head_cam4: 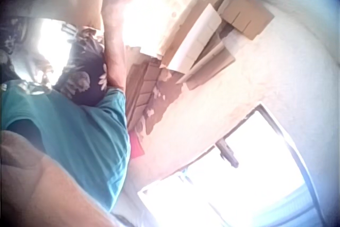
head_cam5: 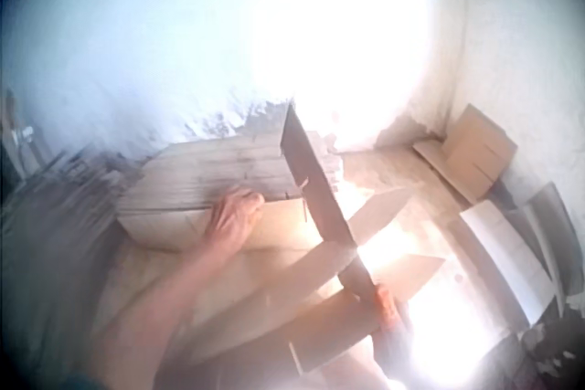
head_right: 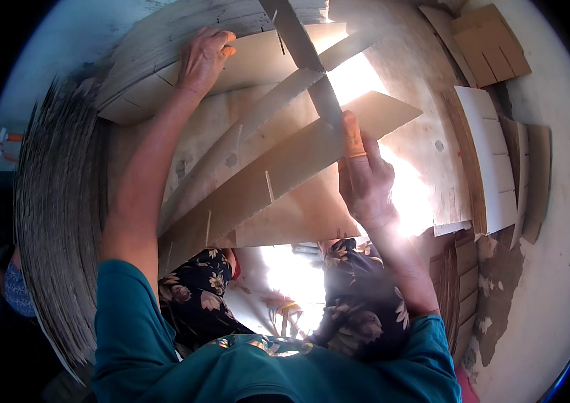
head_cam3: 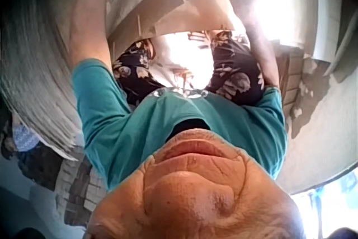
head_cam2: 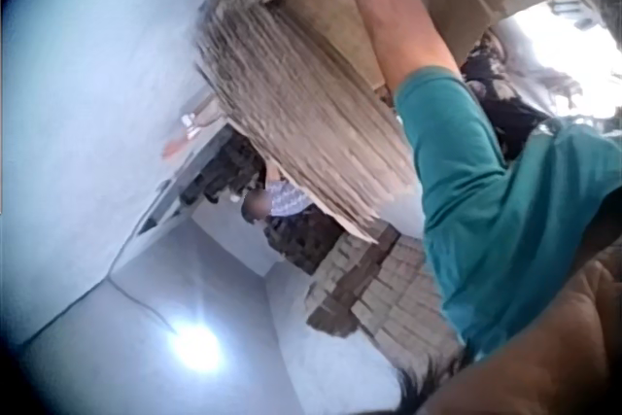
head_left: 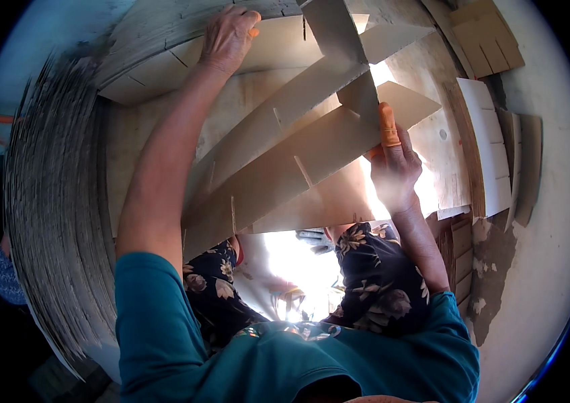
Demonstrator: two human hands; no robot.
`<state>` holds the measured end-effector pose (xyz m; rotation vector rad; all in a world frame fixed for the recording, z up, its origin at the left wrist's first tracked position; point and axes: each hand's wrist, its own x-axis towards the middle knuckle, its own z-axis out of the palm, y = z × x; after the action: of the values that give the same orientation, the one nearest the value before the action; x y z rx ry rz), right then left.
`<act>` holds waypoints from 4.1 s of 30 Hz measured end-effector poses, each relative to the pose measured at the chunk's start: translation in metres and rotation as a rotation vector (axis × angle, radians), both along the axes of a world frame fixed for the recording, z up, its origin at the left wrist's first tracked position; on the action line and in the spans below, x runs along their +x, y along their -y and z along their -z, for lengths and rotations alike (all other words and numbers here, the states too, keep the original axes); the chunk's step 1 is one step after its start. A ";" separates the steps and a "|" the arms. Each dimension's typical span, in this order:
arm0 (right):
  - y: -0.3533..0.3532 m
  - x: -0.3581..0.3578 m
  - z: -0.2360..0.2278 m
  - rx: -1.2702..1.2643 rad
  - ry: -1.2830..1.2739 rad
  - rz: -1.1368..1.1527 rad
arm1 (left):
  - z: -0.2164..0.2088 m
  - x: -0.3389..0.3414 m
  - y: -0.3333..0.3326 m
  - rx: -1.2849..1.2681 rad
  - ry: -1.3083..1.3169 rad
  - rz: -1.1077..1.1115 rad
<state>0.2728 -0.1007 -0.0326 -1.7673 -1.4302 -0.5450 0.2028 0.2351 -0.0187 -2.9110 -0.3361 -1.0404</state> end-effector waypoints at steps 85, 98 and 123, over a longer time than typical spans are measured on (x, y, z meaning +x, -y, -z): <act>0.091 -0.011 -0.039 -0.543 -0.015 -0.084 | -0.030 -0.102 0.129 -0.586 -0.092 -0.056; 0.225 0.124 -0.022 -0.661 0.198 0.844 | -0.042 -0.237 0.237 -0.639 -0.477 -0.132; 0.158 0.044 -0.151 -0.274 -0.346 0.153 | -0.030 -0.230 0.244 -0.468 -0.175 -0.049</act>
<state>0.3163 -0.2591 0.1184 -2.0802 -1.1741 -0.1096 -0.0275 -0.0093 0.0116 -3.3459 -0.7273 -0.7774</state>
